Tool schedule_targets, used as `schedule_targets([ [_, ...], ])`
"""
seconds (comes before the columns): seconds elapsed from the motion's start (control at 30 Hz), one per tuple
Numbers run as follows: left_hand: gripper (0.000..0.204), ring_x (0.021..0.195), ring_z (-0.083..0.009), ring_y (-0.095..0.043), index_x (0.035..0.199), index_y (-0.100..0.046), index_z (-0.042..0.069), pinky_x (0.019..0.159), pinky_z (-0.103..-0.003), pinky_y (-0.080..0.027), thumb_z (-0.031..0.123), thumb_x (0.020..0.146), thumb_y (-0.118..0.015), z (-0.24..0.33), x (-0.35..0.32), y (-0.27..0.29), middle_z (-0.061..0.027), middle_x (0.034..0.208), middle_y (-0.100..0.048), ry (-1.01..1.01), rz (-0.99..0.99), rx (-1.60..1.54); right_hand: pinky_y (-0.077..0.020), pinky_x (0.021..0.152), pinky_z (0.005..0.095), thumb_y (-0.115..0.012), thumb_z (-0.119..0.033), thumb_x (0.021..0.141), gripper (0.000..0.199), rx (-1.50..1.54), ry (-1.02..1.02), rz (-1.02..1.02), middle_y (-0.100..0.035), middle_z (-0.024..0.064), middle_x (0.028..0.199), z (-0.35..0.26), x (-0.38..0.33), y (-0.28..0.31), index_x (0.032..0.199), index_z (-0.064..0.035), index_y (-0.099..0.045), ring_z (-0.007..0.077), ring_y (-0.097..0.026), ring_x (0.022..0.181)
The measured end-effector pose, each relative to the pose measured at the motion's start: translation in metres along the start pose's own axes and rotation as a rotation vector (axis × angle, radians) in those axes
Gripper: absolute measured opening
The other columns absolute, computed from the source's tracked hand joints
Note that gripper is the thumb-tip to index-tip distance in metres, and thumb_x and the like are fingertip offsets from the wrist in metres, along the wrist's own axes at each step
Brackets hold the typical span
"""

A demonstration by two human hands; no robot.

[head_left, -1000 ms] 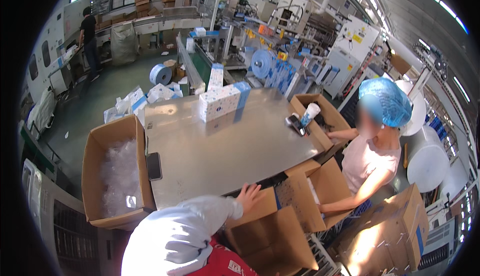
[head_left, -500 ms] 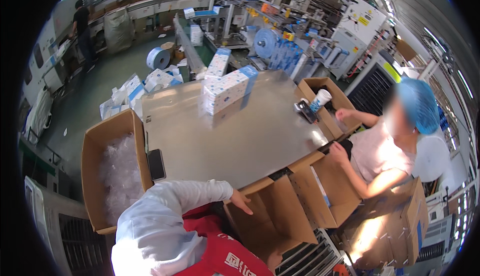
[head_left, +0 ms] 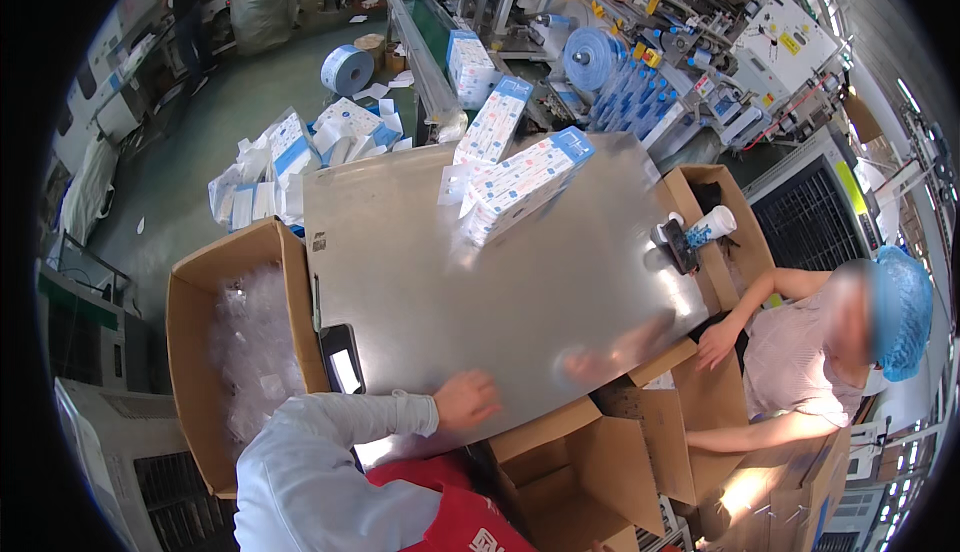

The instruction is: The person packs wrapped paper products into cardboard boxes by hand, folds the flaps closed, and places the boxes onto a conveyor line.

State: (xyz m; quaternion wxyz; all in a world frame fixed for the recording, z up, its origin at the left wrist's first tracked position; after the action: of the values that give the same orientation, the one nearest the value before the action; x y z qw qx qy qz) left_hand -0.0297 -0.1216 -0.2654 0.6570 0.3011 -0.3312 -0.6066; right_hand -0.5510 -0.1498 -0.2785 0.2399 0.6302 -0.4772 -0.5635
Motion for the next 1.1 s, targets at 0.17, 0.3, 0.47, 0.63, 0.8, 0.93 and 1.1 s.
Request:
schedule_targets([
  [0.17, 0.069, 0.138, -0.0398, -0.014, 0.141, -0.028, 0.005, 0.11, -0.057, -0.011, 0.032, 0.085, -0.058, -0.084, 0.035, 0.049, -0.0206, 0.148, -0.021, 0.205, 0.497, 0.246, -0.041, 0.096, 0.0386, -0.052, -0.042, 0.091, 0.056, 0.075, 0.13, -0.023, -0.057, 0.0263, 0.119, -0.097, -0.025, 0.016, 0.122, 0.0039, -0.054, 0.038, -0.052, 0.114],
  [0.3, 0.068, 0.137, -0.0404, -0.017, 0.14, -0.029, 0.004, 0.109, -0.056, -0.014, 0.03, 0.085, -0.06, -0.131, 0.122, 0.203, -0.0207, 0.145, -0.026, 0.273, 1.063, 0.297, -0.0427, 0.094, 0.0381, -0.055, -0.038, 0.09, 0.051, 0.095, 0.239, 0.013, -0.058, 0.0255, 0.116, -0.153, -0.031, 0.012, 0.12, 0.0043, -0.055, 0.0359, -0.054, 0.112],
  [0.47, 0.113, 0.128, -0.0405, -0.037, 0.141, -0.028, 0.002, 0.104, -0.049, -0.028, 0.072, 0.062, -0.066, -0.216, 0.196, 0.267, -0.0269, 0.136, -0.039, 0.778, 0.54, 0.359, -0.0464, 0.087, 0.0378, -0.059, -0.032, 0.088, 0.045, 0.244, 0.227, 0.035, -0.062, 0.0238, 0.107, -0.164, -0.021, -0.001, 0.115, 0.0034, -0.059, 0.0333, -0.06, 0.101],
  [0.63, 0.109, 0.101, -0.0355, -0.059, 0.129, -0.041, -0.003, 0.086, -0.037, -0.048, 0.08, 0.06, -0.059, -0.225, 0.218, 0.222, -0.0266, 0.111, -0.057, 0.612, 0.157, 0.051, -0.0446, 0.092, 0.0356, -0.059, -0.03, 0.089, 0.044, 0.193, 0.259, 0.095, -0.062, 0.0232, 0.112, -0.157, -0.04, -0.02, 0.117, 0.0035, -0.058, 0.0315, -0.059, 0.108],
  [0.8, 0.036, 0.087, -0.0283, -0.061, 0.124, -0.049, 0.006, 0.077, -0.041, -0.049, 0.029, 0.1, -0.036, -0.306, 0.168, 0.11, -0.0112, 0.096, -0.062, 0.364, 0.366, -0.724, -0.0418, 0.093, 0.0394, -0.061, -0.029, 0.086, 0.045, 0.25, 0.285, -0.037, -0.058, 0.0213, 0.114, -0.191, -0.037, -0.02, 0.121, -0.0013, -0.056, 0.033, -0.054, 0.109],
  [0.93, 0.053, 0.13, -0.0393, -0.034, 0.136, -0.036, -0.002, 0.108, -0.049, -0.025, 0.031, 0.096, -0.042, -0.227, 0.09, 0.038, -0.0246, 0.135, -0.043, 0.497, 0.621, -0.06, -0.0511, 0.076, 0.0378, -0.064, -0.031, 0.084, 0.041, 0.21, 0.285, 0.202, -0.066, 0.0176, 0.094, -0.179, -0.032, -0.018, 0.114, -0.003, -0.061, 0.0291, -0.065, 0.085],
  [1.1, 0.074, 0.139, -0.0426, -0.006, 0.142, -0.021, -0.004, 0.112, -0.054, -0.003, 0.036, 0.087, -0.051, -0.138, 0.064, 0.028, -0.0242, 0.15, -0.013, 0.404, 0.321, 0.428, -0.0521, 0.076, 0.0343, -0.063, -0.032, 0.086, 0.04, 0.232, 0.373, 0.165, -0.067, 0.0159, 0.097, -0.206, -0.03, -0.022, 0.113, -0.0029, -0.06, 0.0263, -0.066, 0.086],
])
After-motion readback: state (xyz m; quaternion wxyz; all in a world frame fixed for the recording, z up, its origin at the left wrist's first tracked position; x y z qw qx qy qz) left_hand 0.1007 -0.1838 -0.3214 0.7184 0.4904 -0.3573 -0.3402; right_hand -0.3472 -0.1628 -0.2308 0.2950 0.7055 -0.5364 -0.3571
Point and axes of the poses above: each hand's wrist, its own x-axis towards the middle knuckle, its own y-axis out of the back of the hand, z = x × y, the point moved 6 cm from there along x, towards the middle knuckle
